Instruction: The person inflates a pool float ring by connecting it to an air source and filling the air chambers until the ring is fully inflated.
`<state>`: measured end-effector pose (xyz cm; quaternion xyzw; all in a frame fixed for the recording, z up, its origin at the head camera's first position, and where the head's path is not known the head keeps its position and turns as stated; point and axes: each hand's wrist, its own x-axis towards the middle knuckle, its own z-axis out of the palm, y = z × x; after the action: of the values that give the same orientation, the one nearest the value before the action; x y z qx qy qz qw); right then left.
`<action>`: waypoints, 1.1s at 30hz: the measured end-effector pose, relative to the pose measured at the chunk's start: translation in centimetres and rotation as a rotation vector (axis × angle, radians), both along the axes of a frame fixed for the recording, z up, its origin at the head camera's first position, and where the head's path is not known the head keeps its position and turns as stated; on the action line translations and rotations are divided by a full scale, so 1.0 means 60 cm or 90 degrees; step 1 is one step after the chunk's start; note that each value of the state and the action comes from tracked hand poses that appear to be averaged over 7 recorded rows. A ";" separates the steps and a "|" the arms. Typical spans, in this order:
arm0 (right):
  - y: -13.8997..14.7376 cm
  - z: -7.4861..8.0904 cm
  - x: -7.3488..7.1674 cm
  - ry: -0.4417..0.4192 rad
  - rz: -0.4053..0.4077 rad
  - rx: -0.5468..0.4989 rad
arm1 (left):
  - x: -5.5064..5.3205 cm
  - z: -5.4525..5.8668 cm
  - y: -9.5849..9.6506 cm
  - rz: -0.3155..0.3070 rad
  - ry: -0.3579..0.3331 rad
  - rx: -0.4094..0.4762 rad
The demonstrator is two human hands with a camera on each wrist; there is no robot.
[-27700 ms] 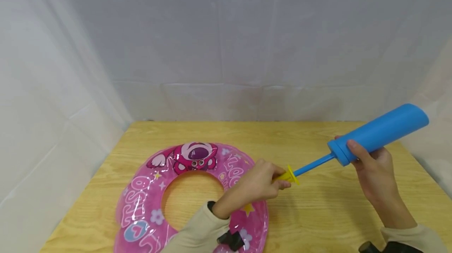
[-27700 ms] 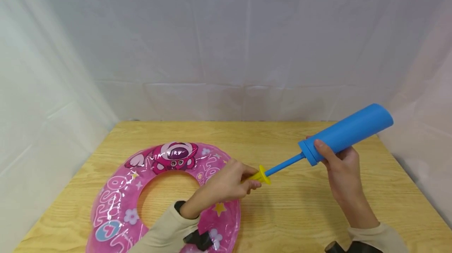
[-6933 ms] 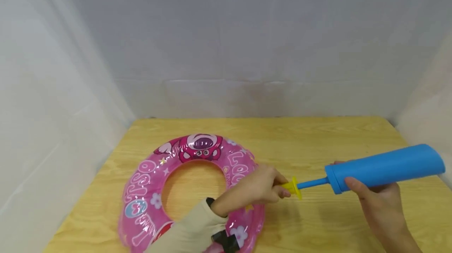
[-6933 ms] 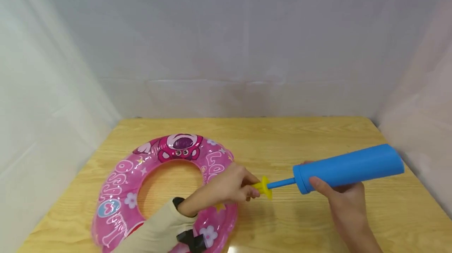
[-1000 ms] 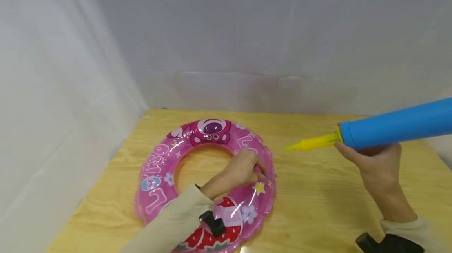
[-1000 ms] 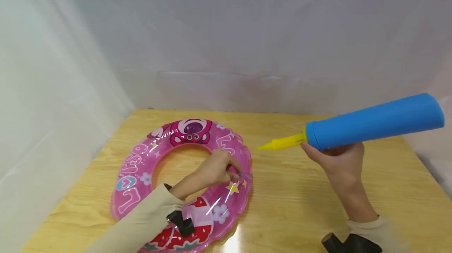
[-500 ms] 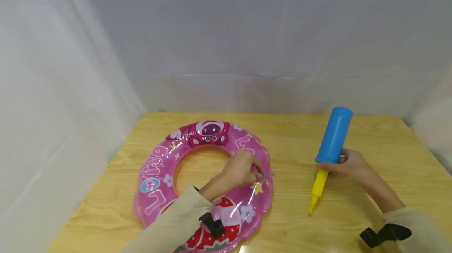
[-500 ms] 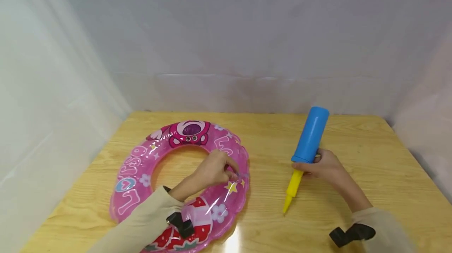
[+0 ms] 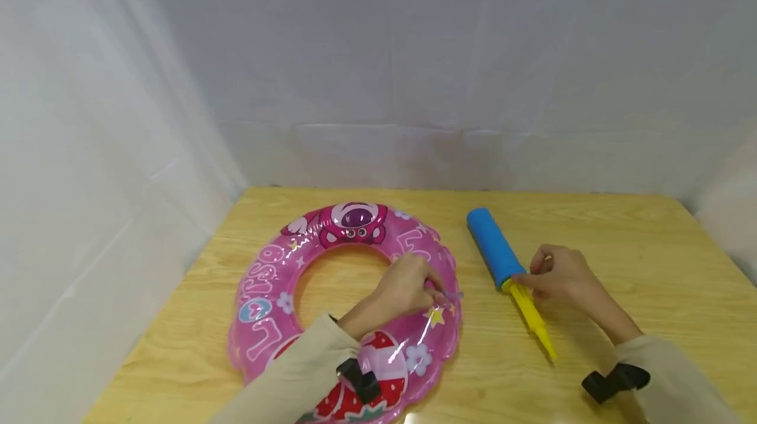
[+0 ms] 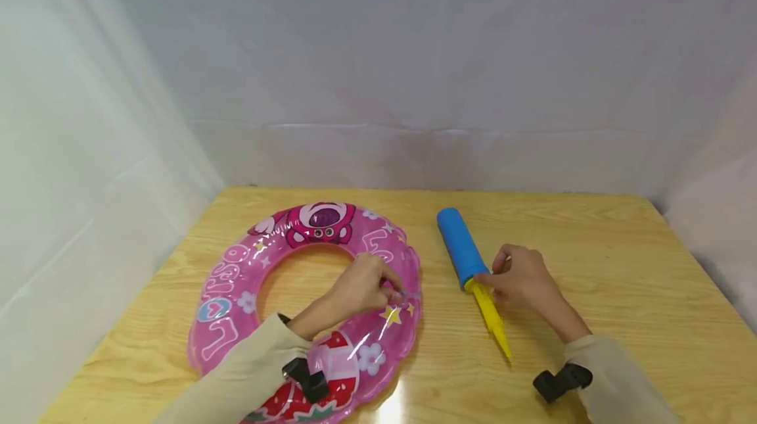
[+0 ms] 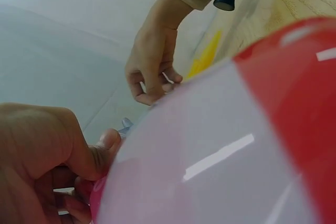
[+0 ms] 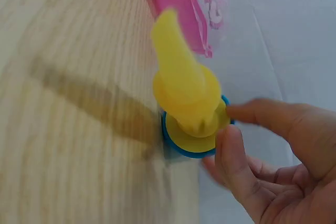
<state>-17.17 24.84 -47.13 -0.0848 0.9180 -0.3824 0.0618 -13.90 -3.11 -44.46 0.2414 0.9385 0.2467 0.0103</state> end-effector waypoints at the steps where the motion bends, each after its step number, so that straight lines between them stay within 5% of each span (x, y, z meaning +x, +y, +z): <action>1: -0.003 0.001 0.000 0.012 0.007 -0.006 | 0.000 -0.001 0.000 0.002 -0.006 0.001; 7: -0.013 0.006 0.003 0.098 0.035 0.034 | 0.000 -0.002 0.002 0.007 -0.011 -0.002; 16: -0.017 0.011 0.015 0.145 0.052 0.052 | 0.001 -0.001 0.001 0.018 -0.019 -0.001; 21: -0.036 0.007 0.031 0.229 0.103 -0.029 | 0.001 -0.001 0.000 0.009 -0.018 -0.002; 23: -0.052 0.002 0.037 0.197 0.174 -0.097 | 0.000 -0.001 -0.001 0.007 -0.015 0.000; 28: -0.095 -0.021 0.043 -0.007 0.335 -0.263 | -0.002 -0.001 -0.003 -0.005 -0.007 0.015; 33: -0.119 -0.037 0.046 -0.106 0.324 -0.418 | -0.003 -0.002 -0.003 -0.024 0.001 0.017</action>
<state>-14.40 17.67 -49.38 -0.2929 0.6892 -0.6325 0.1978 -14.07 -3.30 -44.57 0.2590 0.9306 0.2585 0.0109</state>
